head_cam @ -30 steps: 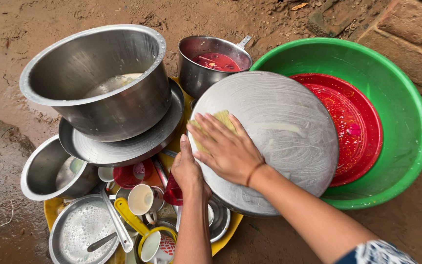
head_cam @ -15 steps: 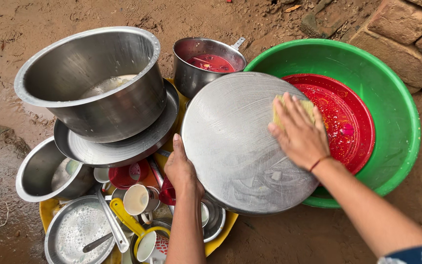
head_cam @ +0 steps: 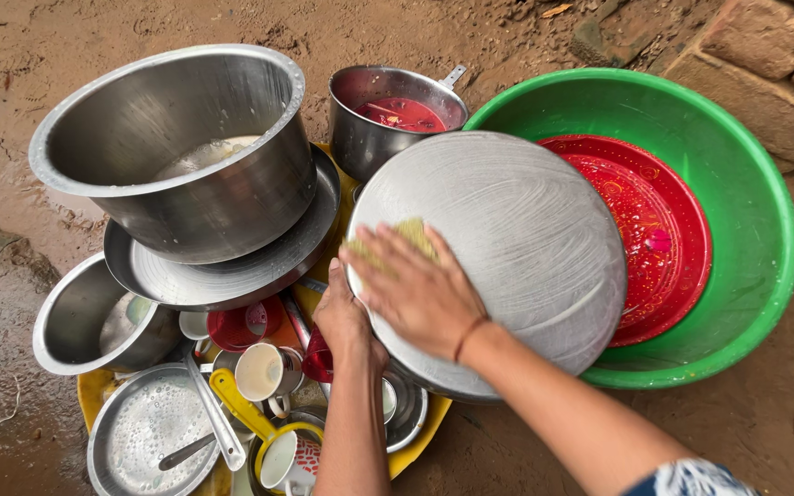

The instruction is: The person scrubs a large round metal pot lid with a sponge, rubbing its surface repeatedly, then scrubs a red decorative tray on both sides over a green plastic basin, with a pile of dirty pots, cups and dishes on a yellow tray beside them on the ground.

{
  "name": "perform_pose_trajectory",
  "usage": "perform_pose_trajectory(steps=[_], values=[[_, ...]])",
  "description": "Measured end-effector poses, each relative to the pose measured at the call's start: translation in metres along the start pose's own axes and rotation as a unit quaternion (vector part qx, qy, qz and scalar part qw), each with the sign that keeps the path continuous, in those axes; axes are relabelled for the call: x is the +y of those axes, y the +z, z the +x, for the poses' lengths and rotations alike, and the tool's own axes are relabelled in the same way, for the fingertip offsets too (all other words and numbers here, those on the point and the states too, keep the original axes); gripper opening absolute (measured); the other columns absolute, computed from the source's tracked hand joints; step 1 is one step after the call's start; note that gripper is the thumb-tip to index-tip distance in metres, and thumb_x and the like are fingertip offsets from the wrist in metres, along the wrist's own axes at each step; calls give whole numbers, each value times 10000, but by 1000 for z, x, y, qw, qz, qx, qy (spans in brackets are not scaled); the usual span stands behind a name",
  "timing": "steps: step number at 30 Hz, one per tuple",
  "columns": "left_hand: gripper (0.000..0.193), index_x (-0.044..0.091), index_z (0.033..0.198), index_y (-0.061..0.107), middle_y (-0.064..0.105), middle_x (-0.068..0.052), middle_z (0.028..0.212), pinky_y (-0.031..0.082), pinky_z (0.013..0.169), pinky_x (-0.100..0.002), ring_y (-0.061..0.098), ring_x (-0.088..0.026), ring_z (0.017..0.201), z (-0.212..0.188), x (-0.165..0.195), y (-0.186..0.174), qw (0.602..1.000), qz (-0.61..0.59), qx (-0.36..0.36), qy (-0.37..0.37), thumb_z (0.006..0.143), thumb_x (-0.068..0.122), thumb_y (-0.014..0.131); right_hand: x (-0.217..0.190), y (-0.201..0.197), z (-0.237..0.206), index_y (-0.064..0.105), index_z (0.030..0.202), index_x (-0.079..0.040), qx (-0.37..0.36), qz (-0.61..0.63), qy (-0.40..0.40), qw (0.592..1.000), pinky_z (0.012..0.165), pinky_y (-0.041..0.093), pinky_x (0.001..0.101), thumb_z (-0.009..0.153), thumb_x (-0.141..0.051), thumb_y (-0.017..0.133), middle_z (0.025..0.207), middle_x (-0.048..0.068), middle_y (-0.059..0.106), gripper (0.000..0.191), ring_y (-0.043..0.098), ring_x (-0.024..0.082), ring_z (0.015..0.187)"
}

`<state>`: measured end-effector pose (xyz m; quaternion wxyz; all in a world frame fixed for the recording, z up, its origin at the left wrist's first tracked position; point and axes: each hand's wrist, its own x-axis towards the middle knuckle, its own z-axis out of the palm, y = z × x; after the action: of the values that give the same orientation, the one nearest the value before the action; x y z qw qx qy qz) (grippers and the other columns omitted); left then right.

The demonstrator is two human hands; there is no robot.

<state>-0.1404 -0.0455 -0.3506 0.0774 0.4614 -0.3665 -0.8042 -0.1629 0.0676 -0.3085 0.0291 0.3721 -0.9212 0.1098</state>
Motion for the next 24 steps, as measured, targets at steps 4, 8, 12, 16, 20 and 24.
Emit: perform_pose_trajectory(steps=[4, 8, 12, 16, 20, 24], values=[[402, -18, 1070, 676, 726, -134, 922, 581, 673, -377, 684, -217, 747, 6, -10, 5, 998, -57, -33, 18, 1024, 359, 546, 31, 2, 33, 272, 1588, -326, -42, -11, 65, 997, 1215, 40, 559, 1032, -555, 234, 1679, -19, 208, 602, 170, 183, 1537], [405, -26, 1077, 662, 723, -144, 951, 571, 701, -389, 684, -218, 753, 6, -10, 7, 1000, -25, -5, 9, 1039, 355, 532, 85, 0, 40, 244, 1610, -277, -21, -64, 111, 992, 1201, 69, 564, 1028, -601, 245, 1679, 26, 218, 667, 188, 218, 1537], [393, -20, 1079, 614, 686, -176, 913, 590, 717, -425, 686, -251, 759, 0, -3, 9, 1000, 23, 18, -1, 1055, 349, 481, 144, -15, 21, 249, 1622, -267, 11, -74, 187, 980, 1216, 101, 559, 1037, -607, 249, 1684, 57, 220, 677, 201, 232, 1537], [374, 6, 1055, 622, 696, -148, 908, 590, 715, -397, 691, -230, 781, -6, 1, 10, 1000, 26, 9, -6, 1048, 345, 465, 178, -34, -21, 288, 1604, -269, 28, -48, 280, 958, 1166, 234, 562, 1017, -600, 313, 1674, 70, 270, 674, 280, 265, 1508], [370, 4, 1059, 616, 687, -164, 912, 592, 722, -408, 682, -236, 778, -11, 2, 6, 999, 32, 4, 0, 1057, 337, 455, 192, -41, -60, 446, 1529, -178, 92, 70, 352, 929, 1032, 438, 504, 1024, -593, 430, 1480, 149, 538, 654, 529, 365, 1318], [344, 1, 1066, 601, 674, -152, 931, 568, 726, -412, 662, -228, 777, -21, 5, 1, 1000, 6, -11, 12, 1067, 322, 475, 196, -42, -81, 687, 1295, -58, 97, 192, 449, 867, 1003, 503, 425, 1050, -628, 477, 1223, 180, 725, 654, 679, 336, 1160]])
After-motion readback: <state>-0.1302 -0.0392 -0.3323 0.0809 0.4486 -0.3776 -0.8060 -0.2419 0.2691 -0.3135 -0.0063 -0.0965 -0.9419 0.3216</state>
